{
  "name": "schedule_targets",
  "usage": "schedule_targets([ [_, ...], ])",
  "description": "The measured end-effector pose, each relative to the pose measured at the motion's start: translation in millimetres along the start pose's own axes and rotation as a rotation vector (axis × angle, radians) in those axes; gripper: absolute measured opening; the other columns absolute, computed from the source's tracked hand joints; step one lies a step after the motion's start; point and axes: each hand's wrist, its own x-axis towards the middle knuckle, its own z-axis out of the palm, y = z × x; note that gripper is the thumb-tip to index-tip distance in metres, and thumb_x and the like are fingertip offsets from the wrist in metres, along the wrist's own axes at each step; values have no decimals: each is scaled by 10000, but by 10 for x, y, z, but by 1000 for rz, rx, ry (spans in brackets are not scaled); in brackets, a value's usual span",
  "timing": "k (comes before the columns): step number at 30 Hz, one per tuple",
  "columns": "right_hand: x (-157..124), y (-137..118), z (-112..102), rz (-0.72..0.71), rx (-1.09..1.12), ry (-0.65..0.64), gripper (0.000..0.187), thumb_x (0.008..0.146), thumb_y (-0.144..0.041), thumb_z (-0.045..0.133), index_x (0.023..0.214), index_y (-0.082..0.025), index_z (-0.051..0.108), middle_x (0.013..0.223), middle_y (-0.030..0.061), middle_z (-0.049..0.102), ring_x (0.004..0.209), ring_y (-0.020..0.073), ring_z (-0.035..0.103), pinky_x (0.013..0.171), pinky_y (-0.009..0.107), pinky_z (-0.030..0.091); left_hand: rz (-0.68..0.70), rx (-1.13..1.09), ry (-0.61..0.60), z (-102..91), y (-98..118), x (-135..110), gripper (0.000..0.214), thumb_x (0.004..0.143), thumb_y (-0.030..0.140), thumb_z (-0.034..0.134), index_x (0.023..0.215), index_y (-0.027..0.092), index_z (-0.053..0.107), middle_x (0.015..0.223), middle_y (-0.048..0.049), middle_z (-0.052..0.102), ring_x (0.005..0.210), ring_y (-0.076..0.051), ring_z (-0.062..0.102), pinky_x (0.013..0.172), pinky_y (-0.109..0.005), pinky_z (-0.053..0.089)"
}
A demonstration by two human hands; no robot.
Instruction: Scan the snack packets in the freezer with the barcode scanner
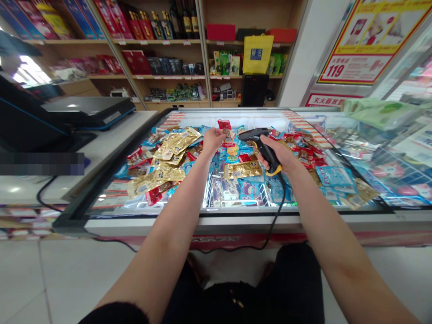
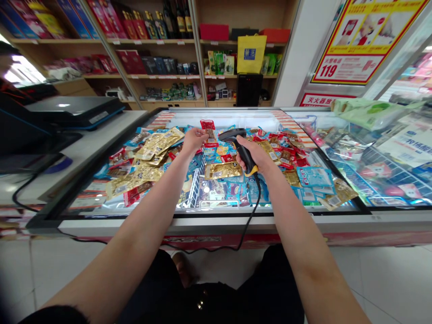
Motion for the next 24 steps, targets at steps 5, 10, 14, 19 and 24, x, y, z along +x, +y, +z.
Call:
schedule_targets([
  [5,6,0,-2,-3,19,24,417,887,-588,555,811,-178,554,499,26,592,330,117,484,303,216,398,-38,1,111,-325,-11,221,220,741,211,623,957,169,623,800,-31,671,712,-174,626,693,-288,481],
  [10,14,-5,-2,-46,48,39,402,870,-575,590,826,-177,557,511,27,597,344,117,490,313,216,406,-70,224,234,-903,-99,503,337,743,233,639,1071,156,627,950,-80,679,859,-216,630,836,-340,490],
  [14,19,-5,-1,-52,54,49,413,854,-581,606,826,-171,560,514,32,594,350,117,486,313,217,408,-166,546,184,-1237,-218,593,425,664,272,719,1078,204,654,1128,-114,664,1095,-311,573,969,-435,444],
  [19,28,2,-6,-43,59,56,397,865,-565,596,812,-173,556,521,33,595,354,116,489,314,213,414,-175,720,4,-1247,-333,525,343,706,381,688,1018,240,712,1161,-113,672,1159,-361,551,1002,-481,416],
  [24,26,-15,-54,-30,70,70,366,926,-524,512,831,-174,560,508,32,588,340,119,486,302,209,403,-108,713,93,-1043,-183,402,469,751,453,626,1156,221,668,1244,-142,617,1215,-380,496,1021,-510,386],
])
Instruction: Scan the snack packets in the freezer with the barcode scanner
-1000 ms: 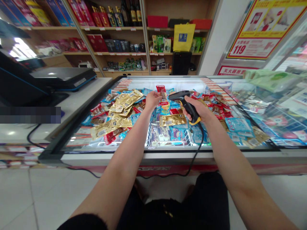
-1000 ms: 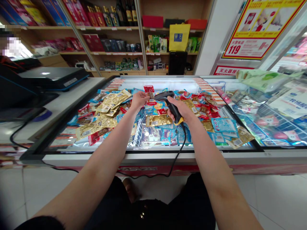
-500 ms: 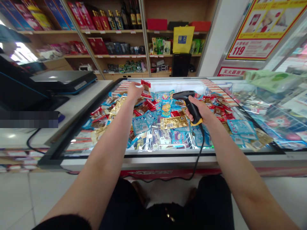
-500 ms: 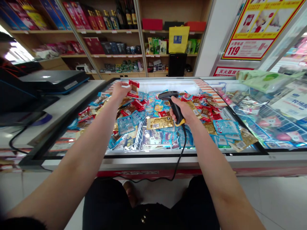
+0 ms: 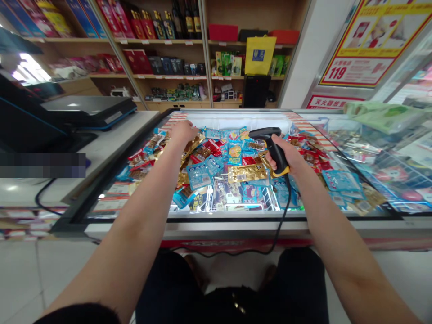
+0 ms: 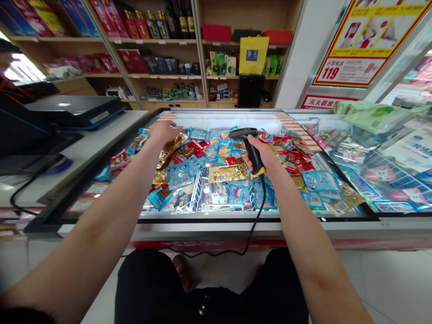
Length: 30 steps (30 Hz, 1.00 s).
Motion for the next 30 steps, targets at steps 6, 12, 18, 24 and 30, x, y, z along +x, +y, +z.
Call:
schedule_targets([
  [6,41,-27,-209,7,13,36,367,942,-518,493,896,-165,579,526,34,600,350,121,494,320,214,418,255,-64,-16,176,639,-212,439,785,392,615,1182,209,654,1229,-111,625,1168,-310,541,1006,-418,414],
  [12,59,-66,-307,6,-4,174,374,942,-527,492,848,-174,573,492,16,578,340,118,493,315,212,414,512,-53,-213,668,1320,-428,421,831,403,583,1180,183,668,1227,-123,650,1165,-312,573,989,-392,440],
  [18,42,-105,-260,21,4,260,374,946,-508,497,783,-176,553,473,14,563,333,118,489,306,216,413,541,71,-381,937,1609,-520,578,797,490,628,1256,142,582,1275,-176,618,1204,-362,554,987,-406,436],
  [24,9,-126,-220,-8,-17,242,356,954,-485,487,789,-179,565,471,14,568,335,122,493,304,218,411,458,-94,-299,917,1553,-637,668,708,386,748,1282,149,503,1212,-163,654,1120,-325,613,886,-362,479],
  [30,17,-102,-213,-4,-46,241,346,934,-497,516,800,-183,571,483,14,576,342,122,500,314,217,419,448,-314,-155,910,1402,-781,458,717,242,724,1147,199,572,1149,-89,680,1064,-267,632,882,-338,478],
])
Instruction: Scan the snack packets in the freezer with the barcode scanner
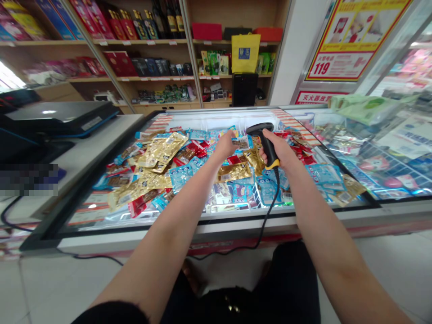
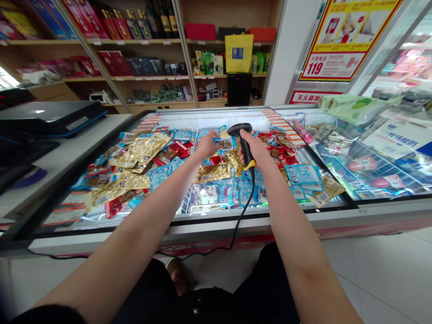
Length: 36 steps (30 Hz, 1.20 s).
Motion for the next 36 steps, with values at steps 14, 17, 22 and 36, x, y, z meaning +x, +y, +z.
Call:
schedule_targets([
  [14,-68,-5,356,26,4,-154,359,919,-532,548,820,-187,543,494,27,589,331,121,503,309,212,423,-30,-113,202,-541,-407,-241,270,726,197,630,995,206,649,888,-26,668,855,-206,598,818,-327,460],
  [17,-55,27,410,10,-6,-178,362,918,-535,547,818,-187,543,507,33,599,342,121,509,312,213,428,-47,-126,210,-559,-477,-270,265,725,194,615,988,198,644,900,-20,670,854,-198,593,816,-315,458],
  [22,-69,57,405,32,16,-185,364,929,-525,530,808,-182,535,502,32,588,337,117,494,301,211,406,-54,-140,235,-560,-502,-288,252,724,169,595,969,191,644,970,-28,689,887,-198,598,847,-311,452],
  [36,-105,66,376,44,34,-222,370,917,-539,538,822,-181,551,509,27,589,345,116,500,311,210,409,-40,-152,250,-515,-516,-288,246,742,178,578,979,203,638,995,-30,692,915,-205,606,859,-317,451],
])
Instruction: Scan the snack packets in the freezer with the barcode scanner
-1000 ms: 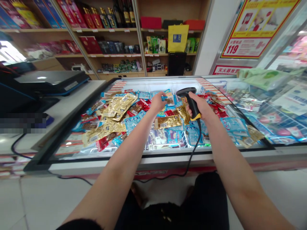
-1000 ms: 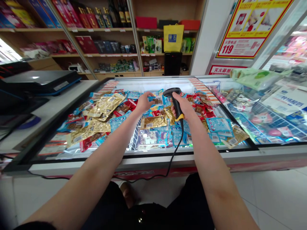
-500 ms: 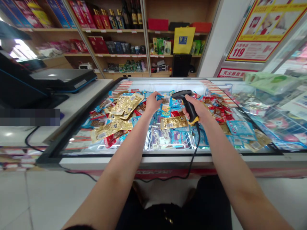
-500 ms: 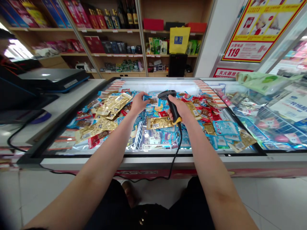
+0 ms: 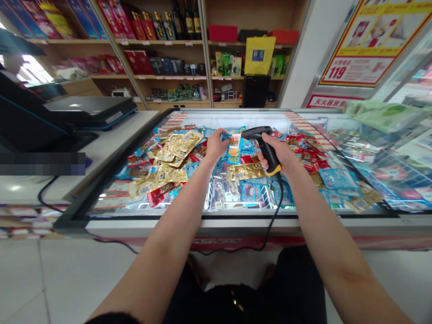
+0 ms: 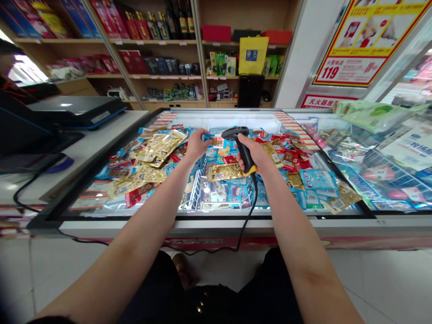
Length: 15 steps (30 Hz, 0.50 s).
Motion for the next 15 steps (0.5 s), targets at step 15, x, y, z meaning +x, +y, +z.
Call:
schedule_targets([
  [15,20,1,-44,-1,34,37,384,906,-560,541,806,-189,542,500,17,583,344,109,487,314,205,403,-40,7,41,-129,8,56,358,773,200,552,1130,206,579,986,-41,677,893,-200,604,848,-312,452],
])
